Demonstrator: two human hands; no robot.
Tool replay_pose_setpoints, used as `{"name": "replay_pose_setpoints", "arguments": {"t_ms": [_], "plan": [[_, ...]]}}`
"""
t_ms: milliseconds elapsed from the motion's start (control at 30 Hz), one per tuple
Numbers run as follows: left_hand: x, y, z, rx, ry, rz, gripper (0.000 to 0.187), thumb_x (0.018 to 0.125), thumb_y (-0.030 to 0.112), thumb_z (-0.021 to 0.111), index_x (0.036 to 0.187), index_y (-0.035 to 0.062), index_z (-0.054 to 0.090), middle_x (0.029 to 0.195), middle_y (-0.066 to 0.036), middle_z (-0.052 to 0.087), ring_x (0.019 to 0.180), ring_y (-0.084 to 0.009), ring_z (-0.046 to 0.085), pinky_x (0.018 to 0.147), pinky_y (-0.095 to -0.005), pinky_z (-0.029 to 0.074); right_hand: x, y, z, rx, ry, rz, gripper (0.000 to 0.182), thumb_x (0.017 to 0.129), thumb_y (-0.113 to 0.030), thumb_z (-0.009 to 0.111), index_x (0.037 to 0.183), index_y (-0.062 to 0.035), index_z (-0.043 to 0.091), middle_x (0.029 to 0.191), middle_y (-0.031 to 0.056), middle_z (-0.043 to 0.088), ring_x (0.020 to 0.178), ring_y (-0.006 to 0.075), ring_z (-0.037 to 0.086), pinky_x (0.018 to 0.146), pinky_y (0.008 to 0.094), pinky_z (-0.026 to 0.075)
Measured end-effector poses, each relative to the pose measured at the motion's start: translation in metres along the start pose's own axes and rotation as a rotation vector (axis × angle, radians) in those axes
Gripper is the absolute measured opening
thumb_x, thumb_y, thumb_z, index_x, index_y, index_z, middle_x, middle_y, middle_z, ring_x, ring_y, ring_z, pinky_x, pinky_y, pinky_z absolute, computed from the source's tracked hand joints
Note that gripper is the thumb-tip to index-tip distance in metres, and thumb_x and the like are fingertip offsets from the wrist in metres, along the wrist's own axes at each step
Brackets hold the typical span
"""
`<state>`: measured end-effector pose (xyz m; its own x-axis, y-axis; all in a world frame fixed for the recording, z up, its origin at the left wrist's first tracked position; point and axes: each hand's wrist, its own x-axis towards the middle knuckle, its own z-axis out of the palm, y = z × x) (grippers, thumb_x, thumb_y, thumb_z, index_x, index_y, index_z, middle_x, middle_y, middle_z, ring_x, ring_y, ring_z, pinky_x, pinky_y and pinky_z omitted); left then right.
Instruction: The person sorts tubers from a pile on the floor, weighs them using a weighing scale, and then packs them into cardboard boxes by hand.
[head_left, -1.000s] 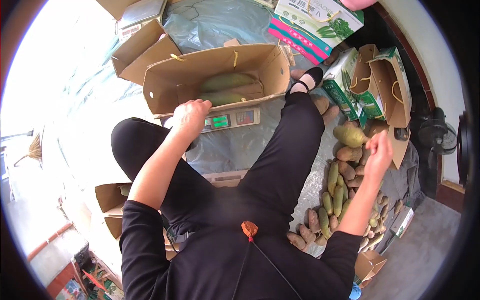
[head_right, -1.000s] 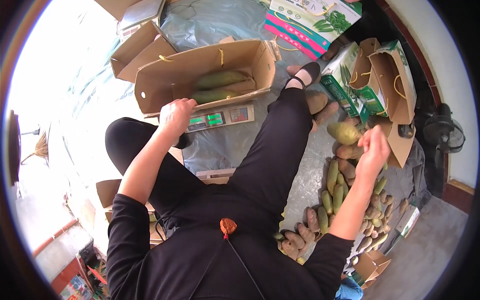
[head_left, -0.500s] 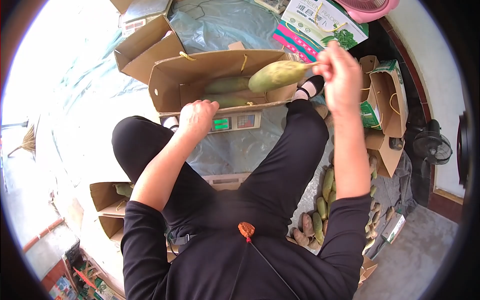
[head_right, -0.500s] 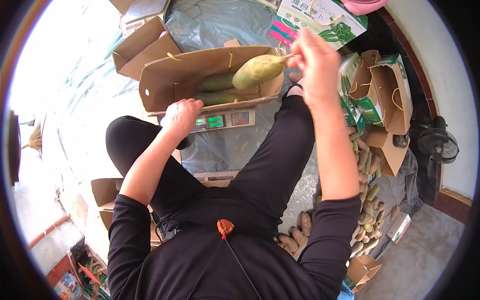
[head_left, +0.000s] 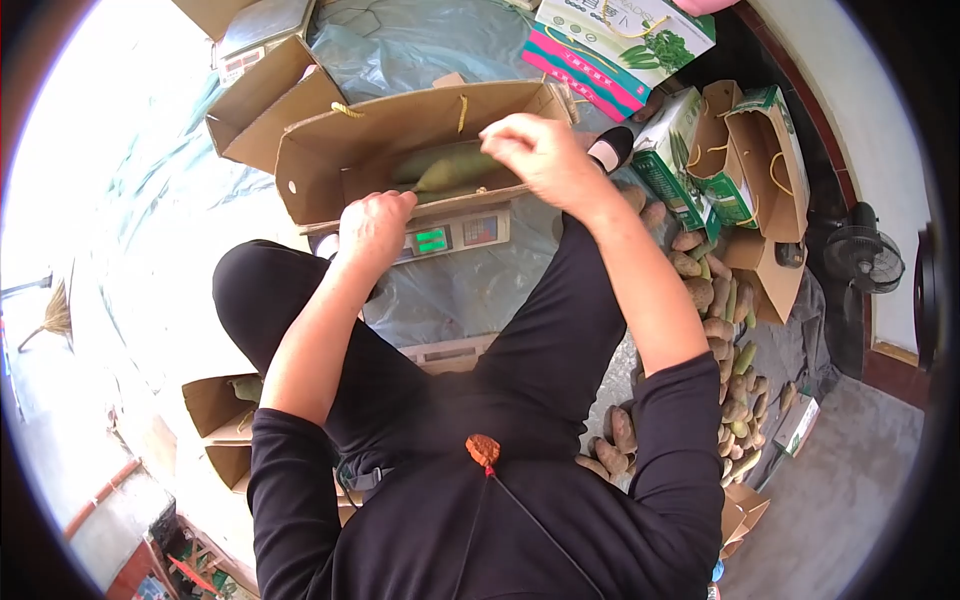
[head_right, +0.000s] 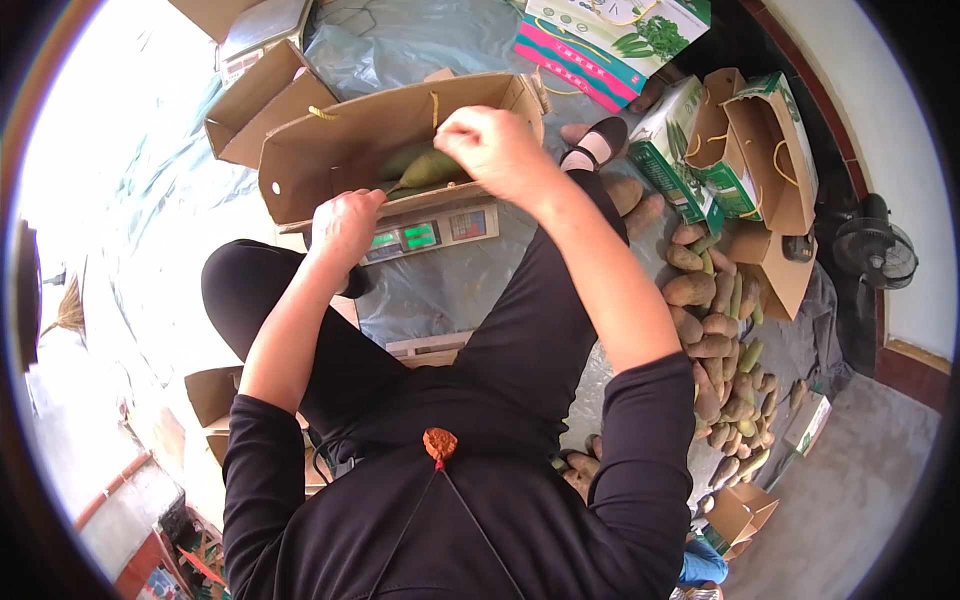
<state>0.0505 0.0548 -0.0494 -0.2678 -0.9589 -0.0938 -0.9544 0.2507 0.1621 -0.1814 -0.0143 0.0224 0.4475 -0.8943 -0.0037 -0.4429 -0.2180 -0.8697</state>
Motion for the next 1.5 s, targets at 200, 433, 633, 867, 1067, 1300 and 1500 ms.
{"name": "replay_pose_setpoints", "arguments": {"t_ms": [200,433,633,867,1067,1300,1500], "plan": [[0.003,-0.001,0.000,-0.003,0.028,0.003,0.014,0.074,0.002,0.055,0.085,0.0091,0.059,0.082,-0.008,0.063,0.087,-0.0265,0.063,0.073,-0.0387,0.051,-0.071,0.031,-0.069,0.246,0.407,0.189,0.018,0.093,-0.017,0.054,0.099,-0.0029,0.064,0.092,0.0019,0.065,0.082,0.0095,0.061,0.070,0.0223,0.047],[0.004,0.005,-0.009,0.019,-0.112,-0.074,0.020,0.082,0.014,0.058,0.101,0.0110,0.061,0.100,-0.009,0.064,0.097,-0.0293,0.061,0.079,-0.0410,0.049,-0.220,0.195,-0.037,0.183,0.635,0.643,0.014,0.089,-0.014,0.056,0.089,-0.0029,0.064,0.078,0.0031,0.065,0.064,0.0111,0.060,0.054,0.0252,0.046],[0.003,0.015,-0.014,0.020,-0.107,-0.115,0.019,0.081,0.015,0.061,0.099,0.0097,0.060,0.097,-0.011,0.064,0.094,-0.0318,0.061,0.078,-0.0422,0.049,-0.338,0.271,0.070,0.271,0.463,1.066,0.013,0.082,-0.014,0.060,0.091,-0.0078,0.066,0.075,0.0025,0.064,0.060,0.0122,0.060,0.049,0.0273,0.045],[0.005,0.014,-0.008,0.064,-0.080,-0.088,0.032,0.082,0.021,0.061,0.111,0.0087,0.060,0.101,-0.017,0.065,0.093,-0.0352,0.062,0.079,-0.0424,0.049,-0.400,0.307,0.165,0.176,0.400,1.159,0.019,0.077,-0.022,0.059,0.083,-0.0065,0.068,0.069,0.0131,0.066,0.063,0.0270,0.065,0.061,0.0395,0.050],[0.007,-0.012,0.015,-0.122,0.022,0.070,0.019,0.082,0.012,0.058,0.099,0.0028,0.059,0.086,-0.019,0.063,0.083,-0.0373,0.061,0.072,-0.0415,0.047,-0.430,0.318,0.170,0.285,0.465,1.243,0.016,0.079,-0.017,0.061,0.087,-0.0040,0.066,0.068,0.0043,0.062,0.055,0.0161,0.059,0.049,0.0303,0.048],[0.006,-0.010,0.016,-0.060,0.010,-0.008,0.020,0.081,0.009,0.059,0.101,0.0049,0.060,0.089,-0.016,0.065,0.083,-0.0343,0.063,0.073,-0.0396,0.048,-0.469,0.336,0.119,0.201,0.620,1.396,0.014,0.080,-0.015,0.059,0.087,-0.0060,0.067,0.069,0.0059,0.063,0.054,0.0182,0.061,0.049,0.0327,0.049],[0.006,-0.001,0.009,-0.025,0.007,-0.011,0.019,0.081,0.008,0.058,0.100,0.0034,0.059,0.088,-0.016,0.064,0.082,-0.0339,0.063,0.072,-0.0388,0.048,-0.486,0.375,0.062,-0.128,0.704,1.431,0.016,0.078,-0.020,0.060,0.087,-0.0101,0.070,0.085,0.0167,0.068,0.086,0.0325,0.065,0.078,0.0412,0.051]]}}
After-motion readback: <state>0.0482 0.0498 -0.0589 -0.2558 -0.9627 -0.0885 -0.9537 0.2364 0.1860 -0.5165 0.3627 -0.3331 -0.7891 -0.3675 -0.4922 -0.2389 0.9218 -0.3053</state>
